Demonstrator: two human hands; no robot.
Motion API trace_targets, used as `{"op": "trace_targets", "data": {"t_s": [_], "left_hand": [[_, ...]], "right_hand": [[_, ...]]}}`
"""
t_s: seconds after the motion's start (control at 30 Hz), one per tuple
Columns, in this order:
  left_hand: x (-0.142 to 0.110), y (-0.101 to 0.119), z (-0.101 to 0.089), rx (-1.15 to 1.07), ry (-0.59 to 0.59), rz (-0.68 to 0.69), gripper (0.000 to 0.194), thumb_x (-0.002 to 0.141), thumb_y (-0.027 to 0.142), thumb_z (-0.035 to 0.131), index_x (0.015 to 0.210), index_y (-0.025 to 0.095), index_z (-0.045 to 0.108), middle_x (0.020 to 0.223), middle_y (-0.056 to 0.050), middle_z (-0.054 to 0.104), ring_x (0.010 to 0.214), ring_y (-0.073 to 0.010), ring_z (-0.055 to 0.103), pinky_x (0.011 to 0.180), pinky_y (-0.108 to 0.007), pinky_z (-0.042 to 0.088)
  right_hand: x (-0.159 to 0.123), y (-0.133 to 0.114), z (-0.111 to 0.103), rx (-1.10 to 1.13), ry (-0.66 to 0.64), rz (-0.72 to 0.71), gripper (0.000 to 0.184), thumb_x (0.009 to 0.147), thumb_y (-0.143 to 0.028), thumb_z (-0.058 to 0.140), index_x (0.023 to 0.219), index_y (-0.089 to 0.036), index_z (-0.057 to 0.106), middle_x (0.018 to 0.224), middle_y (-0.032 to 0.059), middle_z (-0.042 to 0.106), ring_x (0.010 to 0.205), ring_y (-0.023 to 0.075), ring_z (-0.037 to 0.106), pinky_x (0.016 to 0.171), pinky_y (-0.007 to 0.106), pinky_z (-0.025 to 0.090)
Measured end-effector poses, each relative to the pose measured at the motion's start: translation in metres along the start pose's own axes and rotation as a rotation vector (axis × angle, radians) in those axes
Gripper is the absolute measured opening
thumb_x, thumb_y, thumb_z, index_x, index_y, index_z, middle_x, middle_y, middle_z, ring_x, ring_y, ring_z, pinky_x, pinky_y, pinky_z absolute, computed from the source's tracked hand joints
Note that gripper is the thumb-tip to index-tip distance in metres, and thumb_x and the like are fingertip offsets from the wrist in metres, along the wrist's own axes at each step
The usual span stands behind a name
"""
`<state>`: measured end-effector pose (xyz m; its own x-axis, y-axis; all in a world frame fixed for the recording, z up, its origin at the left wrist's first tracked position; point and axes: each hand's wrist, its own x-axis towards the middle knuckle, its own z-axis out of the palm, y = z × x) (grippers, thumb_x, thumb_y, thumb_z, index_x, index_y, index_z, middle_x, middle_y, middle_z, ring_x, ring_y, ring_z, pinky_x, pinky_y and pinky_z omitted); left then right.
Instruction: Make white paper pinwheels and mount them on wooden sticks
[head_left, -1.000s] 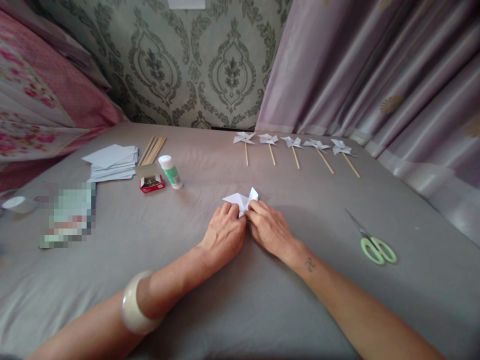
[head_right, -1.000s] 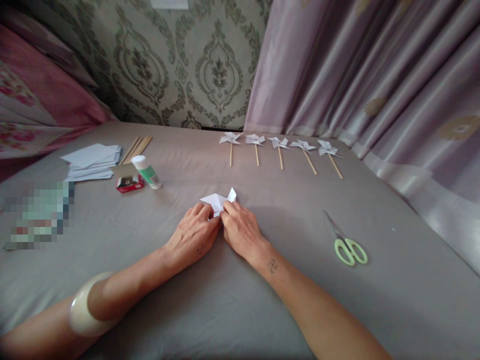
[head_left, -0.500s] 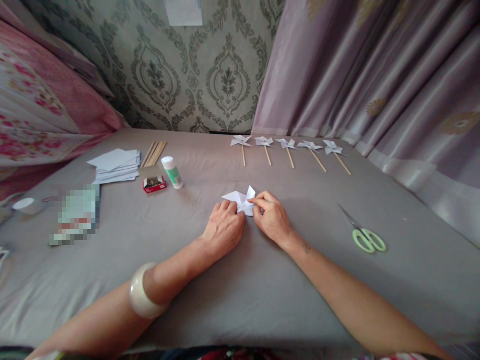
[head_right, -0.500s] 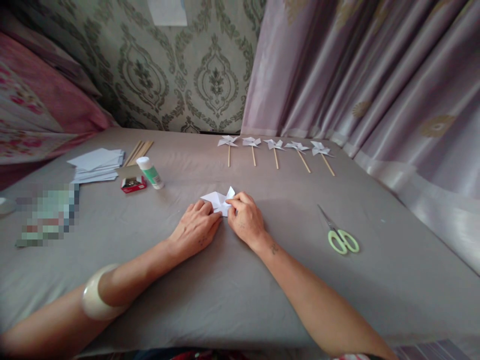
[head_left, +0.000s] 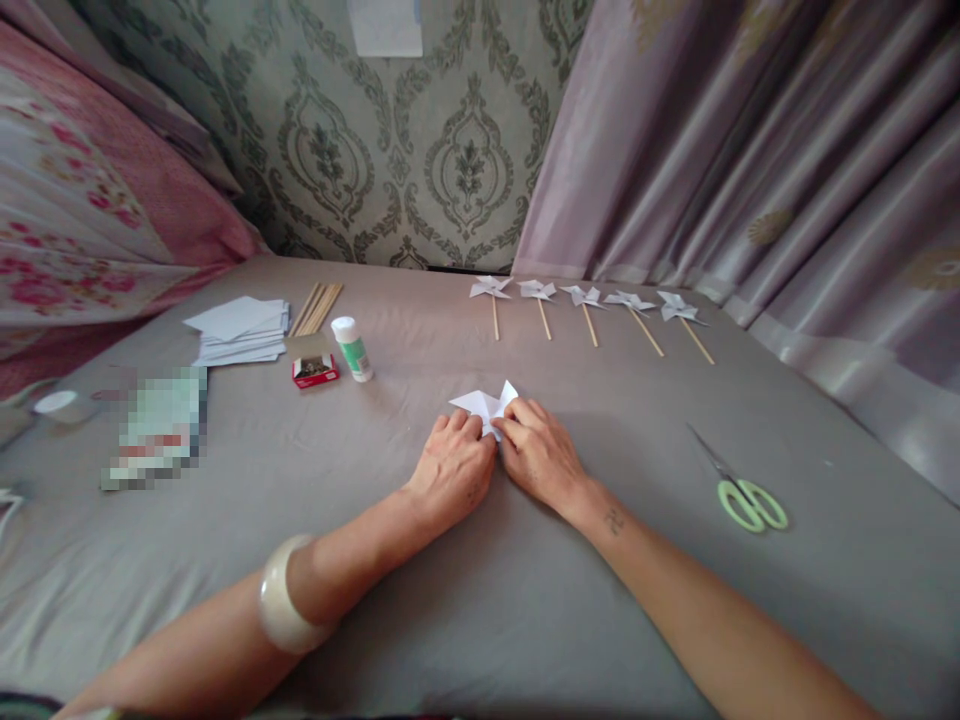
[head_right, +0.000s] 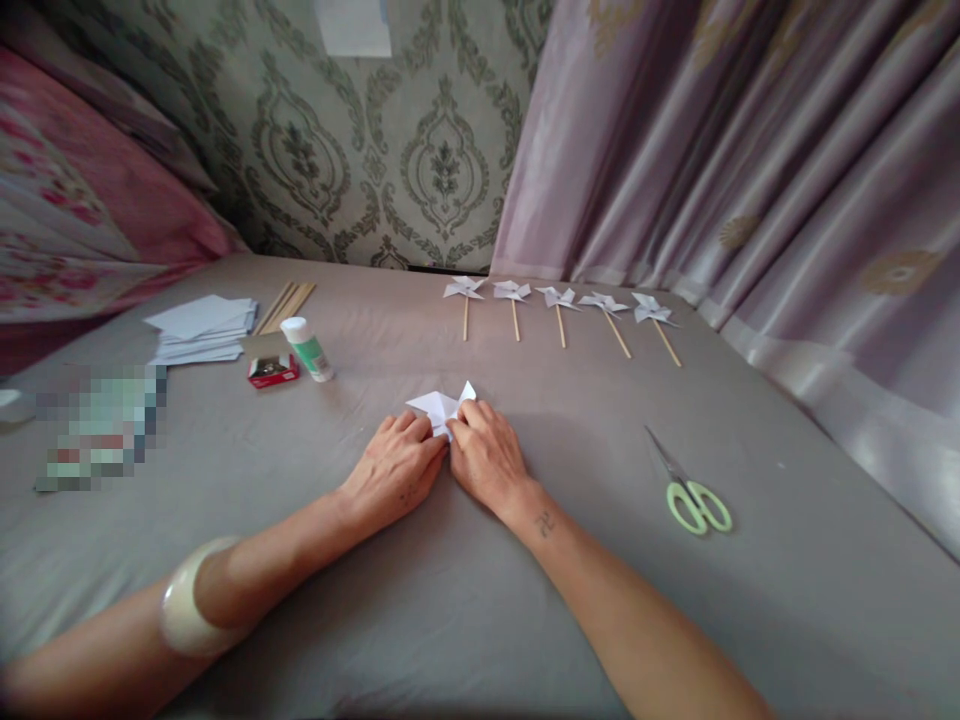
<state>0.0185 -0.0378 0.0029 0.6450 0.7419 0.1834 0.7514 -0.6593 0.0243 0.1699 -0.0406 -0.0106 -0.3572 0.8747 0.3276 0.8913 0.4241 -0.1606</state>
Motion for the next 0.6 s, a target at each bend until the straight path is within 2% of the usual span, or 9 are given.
{"op": "trace_targets", "data": {"t_s": [0.17,0.3,0.43,0.6], "left_hand": [[0.002,-0.003,-0.003,-0.039,0.021,-0.020,0.025,0.087,0.022,0.045,0.072,0.017,0.065,0.078,-0.008,0.062,0.082,-0.0226,0.054,0.071,-0.036,0.038],[0.005,-0.009,-0.007,-0.085,0.105,-0.095,0.026,0.085,0.022,0.046,0.070,0.017,0.067,0.075,-0.007,0.063,0.080,-0.0213,0.056,0.071,-0.034,0.039],[0.008,-0.021,-0.007,-0.230,0.269,-0.124,0.023,0.083,0.021,0.049,0.070,0.017,0.068,0.073,-0.006,0.063,0.074,-0.0177,0.055,0.071,-0.032,0.041],[0.012,-0.043,-0.015,-0.432,0.559,-0.165,0.024,0.083,0.023,0.048,0.070,0.017,0.067,0.070,-0.004,0.062,0.070,-0.0150,0.054,0.069,-0.029,0.043]], "right_hand": [[0.003,0.000,-0.002,0.026,-0.026,-0.010,0.024,0.084,-0.009,0.046,0.090,-0.017,0.069,0.088,0.0091,0.060,0.087,0.0215,0.052,0.077,0.033,0.043],[0.002,0.003,0.002,0.074,-0.007,0.000,0.029,0.082,-0.007,0.045,0.094,-0.018,0.068,0.089,0.0087,0.061,0.088,0.0218,0.053,0.079,0.033,0.044],[-0.001,0.007,0.008,0.106,0.047,0.000,0.031,0.082,-0.007,0.043,0.097,-0.016,0.069,0.091,0.0098,0.061,0.089,0.0229,0.053,0.080,0.036,0.046],[0.000,0.012,0.017,0.270,0.159,0.035,0.030,0.079,-0.007,0.047,0.093,-0.017,0.071,0.086,0.0081,0.062,0.088,0.0210,0.056,0.082,0.034,0.047]]}}
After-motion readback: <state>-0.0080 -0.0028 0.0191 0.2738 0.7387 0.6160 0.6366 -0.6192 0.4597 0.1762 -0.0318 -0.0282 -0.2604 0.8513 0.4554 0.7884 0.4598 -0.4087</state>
